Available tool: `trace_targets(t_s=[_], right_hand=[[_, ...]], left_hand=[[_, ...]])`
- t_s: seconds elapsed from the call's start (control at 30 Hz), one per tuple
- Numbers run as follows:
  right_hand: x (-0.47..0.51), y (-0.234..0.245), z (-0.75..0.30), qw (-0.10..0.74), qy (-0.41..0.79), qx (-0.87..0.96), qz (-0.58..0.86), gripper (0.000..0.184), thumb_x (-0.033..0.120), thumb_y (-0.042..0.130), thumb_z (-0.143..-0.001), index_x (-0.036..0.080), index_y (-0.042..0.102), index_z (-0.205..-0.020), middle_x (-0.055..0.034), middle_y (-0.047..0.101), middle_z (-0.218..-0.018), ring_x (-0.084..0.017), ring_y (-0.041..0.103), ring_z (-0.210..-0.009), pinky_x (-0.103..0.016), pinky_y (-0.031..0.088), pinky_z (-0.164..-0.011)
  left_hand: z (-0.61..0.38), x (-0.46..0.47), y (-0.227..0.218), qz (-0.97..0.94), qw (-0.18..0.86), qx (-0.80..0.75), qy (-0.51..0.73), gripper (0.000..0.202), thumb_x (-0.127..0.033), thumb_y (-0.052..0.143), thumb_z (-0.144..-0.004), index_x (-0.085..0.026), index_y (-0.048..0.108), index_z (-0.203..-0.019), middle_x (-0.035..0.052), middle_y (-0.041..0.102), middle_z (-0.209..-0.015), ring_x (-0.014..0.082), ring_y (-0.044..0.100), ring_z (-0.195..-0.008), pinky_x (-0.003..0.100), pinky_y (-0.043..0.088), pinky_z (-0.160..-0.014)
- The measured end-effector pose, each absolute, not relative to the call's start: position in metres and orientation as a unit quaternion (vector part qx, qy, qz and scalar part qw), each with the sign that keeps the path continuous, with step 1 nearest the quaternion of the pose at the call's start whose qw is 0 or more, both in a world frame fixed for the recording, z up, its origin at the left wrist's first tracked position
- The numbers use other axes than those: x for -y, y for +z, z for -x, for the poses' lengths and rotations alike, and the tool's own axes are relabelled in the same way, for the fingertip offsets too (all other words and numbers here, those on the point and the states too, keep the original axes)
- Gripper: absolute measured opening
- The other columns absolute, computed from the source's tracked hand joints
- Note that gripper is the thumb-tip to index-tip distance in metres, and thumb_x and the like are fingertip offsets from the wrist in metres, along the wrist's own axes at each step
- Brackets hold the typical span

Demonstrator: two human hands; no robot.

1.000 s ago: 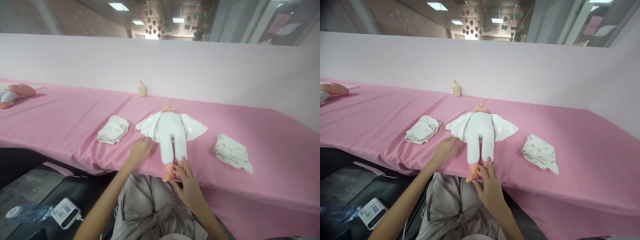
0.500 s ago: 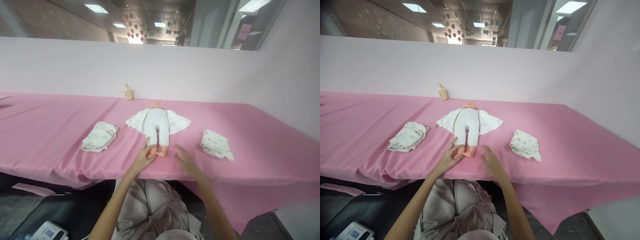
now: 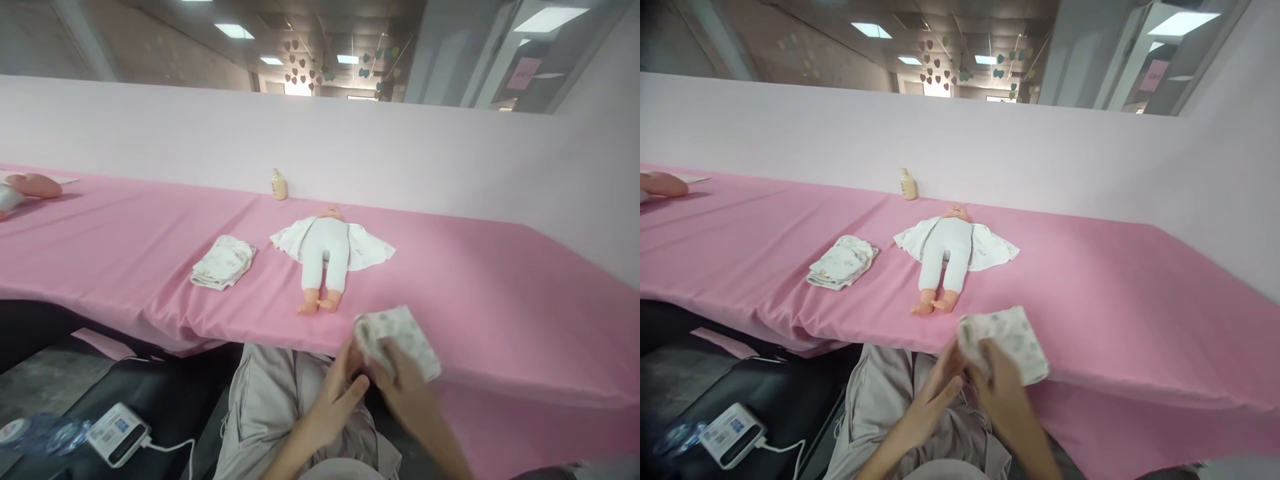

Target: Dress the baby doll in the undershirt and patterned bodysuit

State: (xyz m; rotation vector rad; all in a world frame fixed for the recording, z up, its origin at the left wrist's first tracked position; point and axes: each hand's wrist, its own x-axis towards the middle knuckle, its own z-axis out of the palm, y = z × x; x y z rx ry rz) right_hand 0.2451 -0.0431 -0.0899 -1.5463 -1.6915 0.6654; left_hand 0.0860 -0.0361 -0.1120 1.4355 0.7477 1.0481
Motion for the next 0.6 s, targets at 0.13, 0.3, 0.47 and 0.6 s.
trace_targets(t_s=[0.13, 0.3, 0.47, 0.6], right_hand=[[0.078, -0.083, -0.199, 0.412, 0.455, 0.633, 0.471, 0.045, 0.057, 0.044, -0.083, 0.024, 0.048, -0.112, -0.0037, 0.055, -0.087, -0.019, 0.053, -0.080, -0.030, 0.044, -0.076], [0.083, -0.054, -0.218, 0.343, 0.619, 0.571, 0.416, 0.053, 0.064, 0.050, -0.077, 0.027, 0.050, -0.114, -0.0041, 0.054, -0.094, -0.020, 0.054, -0.088, -0.030, 0.044, -0.080], [0.086, -0.032, -0.236, 0.333, 0.567, 0.581, 0.480, 0.049, 0.061, 0.057, -0.075, 0.025, 0.056, -0.109, -0.0052, 0.058, -0.093, -0.018, 0.055, -0.079, -0.027, 0.047, -0.071], [0.091, -0.013, -0.257, 0.411, 0.445, 0.619, 0.500, 0.055, 0.058, 0.074, -0.055, 0.027, 0.061, -0.099, -0.0054, 0.061, -0.091, -0.020, 0.057, -0.072, -0.027, 0.048, -0.060]], left_hand=[[-0.082, 0.056, -0.083, -0.516, 0.687, -0.260, 0.441, 0.081, -0.065, 0.056, -0.072, -0.024, 0.036, -0.139, 0.0098, 0.048, -0.133, 0.0291, 0.037, -0.129, 0.039, 0.028, -0.109], [-0.069, 0.066, -0.054, -0.509, 0.685, -0.313, 0.416, 0.063, -0.048, 0.060, -0.078, -0.023, 0.044, -0.133, 0.0074, 0.060, -0.114, 0.0246, 0.052, -0.111, 0.034, 0.039, -0.098], [-0.043, 0.055, -0.031, -0.685, 0.555, -0.314, 0.352, 0.033, -0.023, 0.051, -0.086, -0.021, 0.058, -0.118, 0.0049, 0.066, -0.101, 0.0175, 0.060, -0.088, 0.027, 0.046, -0.084], [-0.014, 0.039, -0.007, -0.783, 0.354, -0.341, 0.380, 0.035, -0.009, 0.044, -0.084, -0.022, 0.062, -0.110, 0.0025, 0.068, -0.095, 0.0127, 0.062, -0.077, 0.021, 0.048, -0.072]])
